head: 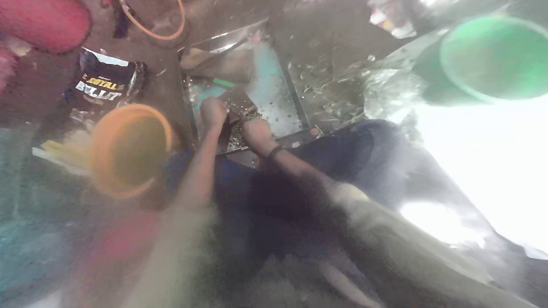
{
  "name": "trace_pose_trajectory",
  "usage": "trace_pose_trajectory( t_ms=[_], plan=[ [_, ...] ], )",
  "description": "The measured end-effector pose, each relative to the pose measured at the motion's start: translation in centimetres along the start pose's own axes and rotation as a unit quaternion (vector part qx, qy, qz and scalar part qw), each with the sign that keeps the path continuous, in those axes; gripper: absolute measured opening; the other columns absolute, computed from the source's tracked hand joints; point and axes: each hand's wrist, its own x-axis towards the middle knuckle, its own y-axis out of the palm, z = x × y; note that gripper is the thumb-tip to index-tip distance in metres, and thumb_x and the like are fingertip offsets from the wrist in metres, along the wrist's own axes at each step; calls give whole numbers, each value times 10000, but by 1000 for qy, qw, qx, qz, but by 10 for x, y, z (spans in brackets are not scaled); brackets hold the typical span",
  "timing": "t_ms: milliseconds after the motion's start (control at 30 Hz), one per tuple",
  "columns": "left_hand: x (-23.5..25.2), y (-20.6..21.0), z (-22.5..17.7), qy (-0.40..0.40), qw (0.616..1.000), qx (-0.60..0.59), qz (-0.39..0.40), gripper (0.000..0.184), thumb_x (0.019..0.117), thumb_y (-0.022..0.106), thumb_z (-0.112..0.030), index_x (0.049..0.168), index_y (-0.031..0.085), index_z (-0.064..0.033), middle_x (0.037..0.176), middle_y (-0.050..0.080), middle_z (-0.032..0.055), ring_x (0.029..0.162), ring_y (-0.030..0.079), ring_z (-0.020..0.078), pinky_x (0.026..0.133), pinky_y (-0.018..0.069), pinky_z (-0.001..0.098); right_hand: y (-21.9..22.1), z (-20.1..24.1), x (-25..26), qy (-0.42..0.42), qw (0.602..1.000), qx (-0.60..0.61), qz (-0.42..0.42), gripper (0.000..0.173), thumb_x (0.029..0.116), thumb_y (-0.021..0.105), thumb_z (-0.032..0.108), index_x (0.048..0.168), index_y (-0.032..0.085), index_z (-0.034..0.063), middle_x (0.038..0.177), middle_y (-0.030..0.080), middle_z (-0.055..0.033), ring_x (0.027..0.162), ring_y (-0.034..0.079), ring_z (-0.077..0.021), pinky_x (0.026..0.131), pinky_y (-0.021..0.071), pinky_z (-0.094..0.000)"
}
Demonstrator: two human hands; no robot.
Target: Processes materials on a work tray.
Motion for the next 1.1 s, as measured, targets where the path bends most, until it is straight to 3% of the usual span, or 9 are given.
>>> trace_pose_trajectory(
  t_ms=[167, 400, 567, 633, 767, 867, 1033, 1067, 1100],
  plan=[
    [-4, -5, -1, 8, 1000, 5, -5, 146, 938, 697, -174, 1013, 795, -96, 1120, 752, 153, 1110, 699, 355, 969, 548, 602, 3, 8, 9, 0, 1000, 26, 4, 227, 886, 725, 115, 1094, 672, 43, 861, 682, -217, 772, 698, -438, 584, 557, -612],
    [-6, -6, -2, 34, 999, 35, -1, 176, 952, 646, -93, 1054, 781, -44, 1186, 723, 205, 1183, 662, 389, 1037, 509, 592, -52, 37, 25, 17, 994, 18, 110, 267, 1045, 564, 167, 1253, 679, 44, 1184, 704, -232, 1121, 679, -442, 904, 553, -638],
    [-1, -2, 1, 27, 999, 9, -16, 143, 925, 682, -122, 1021, 779, -79, 1123, 750, 153, 1104, 699, 361, 979, 543, 596, -7, 12, 18, 4, 999, 21, 28, 224, 956, 661, 166, 1114, 693, 11, 954, 699, -254, 893, 697, -467, 704, 571, -641],
    [-2, -4, -2, 21, 1000, 2, -11, 147, 921, 701, -127, 1035, 775, -69, 1134, 745, 168, 1112, 694, 374, 982, 534, 613, -6, -3, -15, 11, 999, 37, 19, 337, 903, 733, 148, 1207, 654, 24, 871, 693, -217, 793, 705, -423, 656, 578, -596],
    [-3, -4, -2, 37, 999, 12, -13, 121, 903, 713, -108, 987, 772, -43, 1123, 739, 188, 1112, 691, 376, 994, 535, 597, -7, -5, -1, 8, 999, 33, -3, 208, 882, 726, 110, 1062, 680, 17, 867, 684, -219, 791, 698, -424, 626, 568, -600],
    [-2, -2, 2, 44, 999, 12, -21, 108, 901, 697, -79, 966, 779, -50, 1120, 746, 178, 1106, 695, 377, 989, 536, 597, -43, 23, 27, 45, 993, -6, 106, 205, 997, 583, 159, 1018, 712, 2, 1074, 709, -235, 1025, 697, -432, 790, 567, -624],
    [-8, -4, 0, 20, 1000, 15, -17, 144, 935, 660, -101, 997, 785, -67, 1101, 747, 184, 1085, 705, 376, 958, 551, 606, -42, 33, 34, -35, 999, -9, 40, 254, 1022, 540, 189, 1036, 731, 22, 1052, 729, -225, 996, 710, -428, 787, 564, -633],
    [-10, -6, -1, 21, 999, 14, -20, 152, 942, 650, -106, 998, 787, -69, 1096, 750, 180, 1080, 708, 372, 954, 552, 605, -61, 41, 22, -27, 998, -13, 64, 247, 1016, 547, 159, 1095, 730, 11, 1112, 728, -229, 1045, 705, -427, 830, 564, -626],
    [-13, -8, -2, 25, 999, 14, -24, 159, 950, 643, -111, 995, 788, -65, 1092, 752, 180, 1079, 709, 371, 951, 548, 602, -98, 56, 18, 20, 978, -25, 206, 305, 1065, 504, 149, 1298, 650, 18, 1341, 651, -213, 1262, 621, -404, 1009, 515, -602]
  ],
)
